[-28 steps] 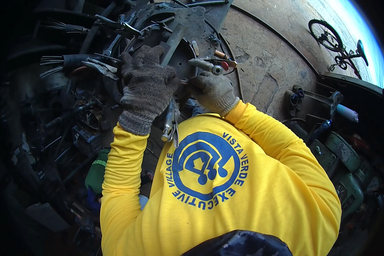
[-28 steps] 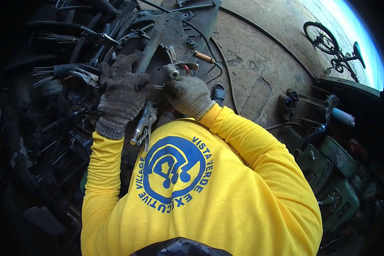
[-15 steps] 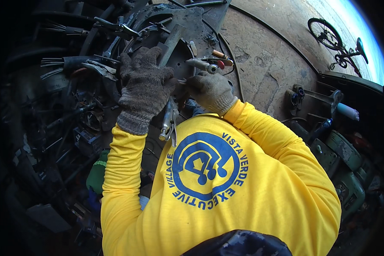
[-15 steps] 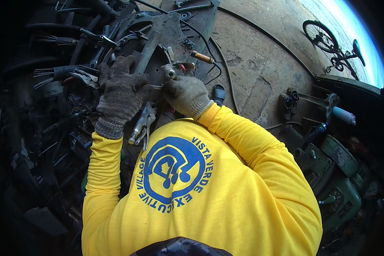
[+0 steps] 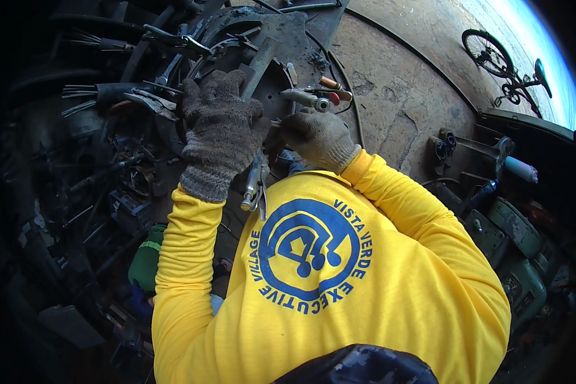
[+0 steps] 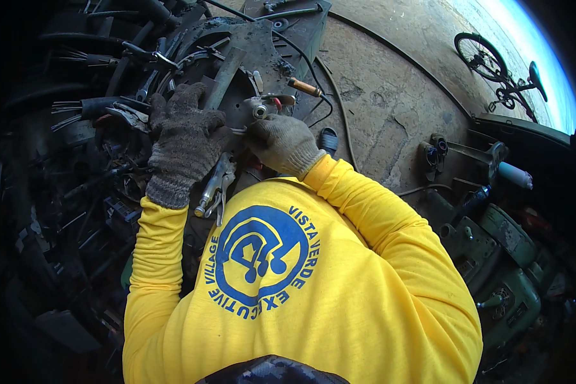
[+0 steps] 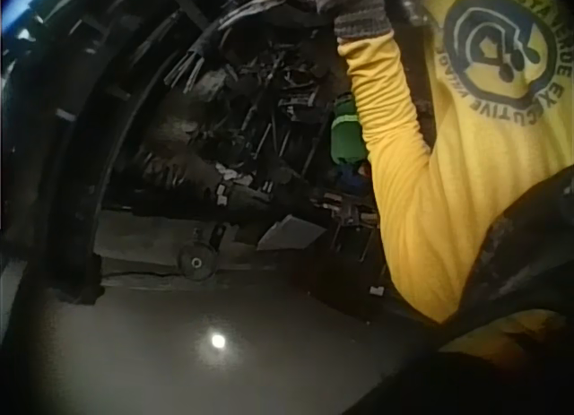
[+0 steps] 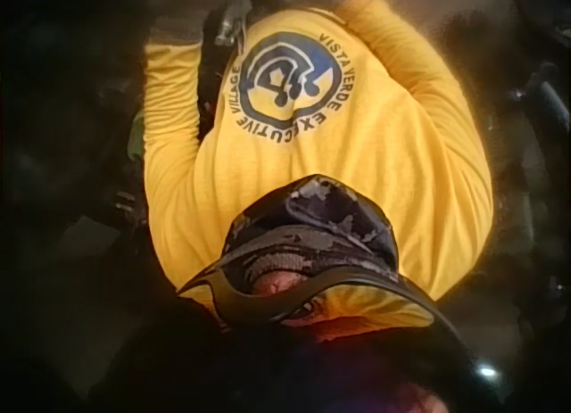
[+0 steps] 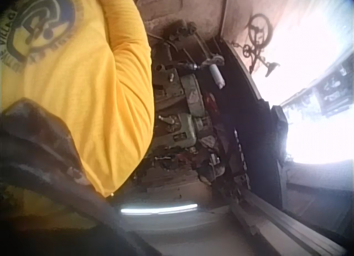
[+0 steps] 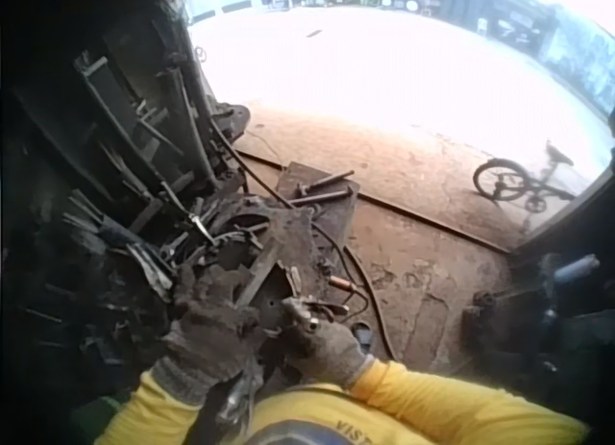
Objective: The person picks up a welding rod and uses a torch to weld a circular metal plate onto a larger frame while using vice grips as a clamp. They hold the rod in one hand and the torch in the other while applying heat to the join.
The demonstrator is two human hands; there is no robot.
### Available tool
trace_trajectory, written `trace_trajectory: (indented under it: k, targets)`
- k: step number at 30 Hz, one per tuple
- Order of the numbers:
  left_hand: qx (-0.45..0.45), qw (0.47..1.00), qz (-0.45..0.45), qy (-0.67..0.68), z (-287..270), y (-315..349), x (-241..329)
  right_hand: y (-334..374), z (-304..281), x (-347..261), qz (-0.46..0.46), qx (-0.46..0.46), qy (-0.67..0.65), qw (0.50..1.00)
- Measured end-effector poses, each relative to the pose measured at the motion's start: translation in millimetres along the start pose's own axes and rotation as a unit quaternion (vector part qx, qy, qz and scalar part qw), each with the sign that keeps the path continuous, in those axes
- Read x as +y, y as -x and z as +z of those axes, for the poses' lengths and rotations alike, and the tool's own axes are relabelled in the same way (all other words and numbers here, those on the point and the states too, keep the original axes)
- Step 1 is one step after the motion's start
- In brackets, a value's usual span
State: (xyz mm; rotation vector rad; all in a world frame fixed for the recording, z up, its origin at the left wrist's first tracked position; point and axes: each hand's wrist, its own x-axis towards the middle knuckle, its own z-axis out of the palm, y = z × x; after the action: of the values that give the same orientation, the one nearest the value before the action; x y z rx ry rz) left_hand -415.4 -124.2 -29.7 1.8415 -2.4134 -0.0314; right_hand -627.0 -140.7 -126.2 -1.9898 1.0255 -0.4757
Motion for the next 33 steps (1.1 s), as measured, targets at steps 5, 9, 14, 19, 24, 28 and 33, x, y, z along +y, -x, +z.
trace_trajectory:
  k: [5, 9, 14, 19, 24, 28, 33]
  targets:
    - [0.001, 1.0, -0.013, 0.015, -2, 0, 3, 10, -1, 16, 0.066, 0.068, -0.16, 0.983]
    - [-0.007, 1.0, -0.017, 0.017, -3, -1, 4, 19, -12, 30, 0.162, 0.118, -0.217, 0.955]
    - [-0.01, 1.0, -0.011, 0.019, -6, -2, 4, 28, -19, 45, 0.19, 0.137, -0.202, 0.951]
    - [-0.009, 1.0, -0.014, 0.018, -6, -2, 5, 28, -14, 37, 0.131, 0.115, -0.152, 0.973]
    - [-0.005, 1.0, -0.015, 0.019, -4, -1, 4, 20, 0, 26, 0.072, 0.071, -0.151, 0.983]
    - [-0.011, 1.0, -0.015, 0.013, -4, -1, 4, 12, 4, 24, 0.012, 0.06, -0.105, 0.993]
    - [-0.008, 0.999, -0.02, 0.045, 3, 1, 1, 10, 3, 19, 0.021, 0.047, -0.13, 0.99]
